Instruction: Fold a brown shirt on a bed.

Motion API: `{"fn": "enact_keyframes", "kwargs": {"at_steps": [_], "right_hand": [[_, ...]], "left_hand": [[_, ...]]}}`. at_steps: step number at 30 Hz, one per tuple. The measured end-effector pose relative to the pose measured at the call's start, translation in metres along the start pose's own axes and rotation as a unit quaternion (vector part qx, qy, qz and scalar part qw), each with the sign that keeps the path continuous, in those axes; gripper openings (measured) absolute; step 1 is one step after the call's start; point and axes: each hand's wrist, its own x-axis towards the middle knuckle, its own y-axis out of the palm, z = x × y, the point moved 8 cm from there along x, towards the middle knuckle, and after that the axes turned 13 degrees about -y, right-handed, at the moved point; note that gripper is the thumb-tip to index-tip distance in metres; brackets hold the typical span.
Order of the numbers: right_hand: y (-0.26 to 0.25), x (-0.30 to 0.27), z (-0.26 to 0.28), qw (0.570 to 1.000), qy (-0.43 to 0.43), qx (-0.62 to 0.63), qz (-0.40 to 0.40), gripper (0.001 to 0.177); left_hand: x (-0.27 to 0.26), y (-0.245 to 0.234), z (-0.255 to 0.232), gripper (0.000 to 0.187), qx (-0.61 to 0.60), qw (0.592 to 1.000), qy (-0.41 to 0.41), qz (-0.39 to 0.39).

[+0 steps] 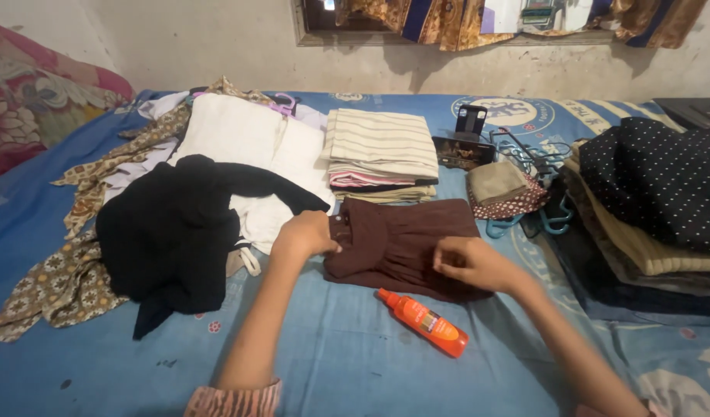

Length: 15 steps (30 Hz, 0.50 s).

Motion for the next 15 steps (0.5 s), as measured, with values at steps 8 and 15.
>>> {"fn": "enact_keyframes", "kwargs": {"at_steps": [8, 15], "right_hand": [[0.008, 0.030, 0.042, 0.985, -0.089, -0.149, 0.007, 0.017], [0.024, 0.089, 0.062, 0.990, -0.100, -0.096, 0.027, 0.026]], "left_hand": [[0.042, 0.070, -0.007, 0.047, -0.109, 0.977, 0.138, 0.123], [0.043, 0.067, -0.008, 0.035, -0.173, 0.947, 0.206, 0.175]]}}
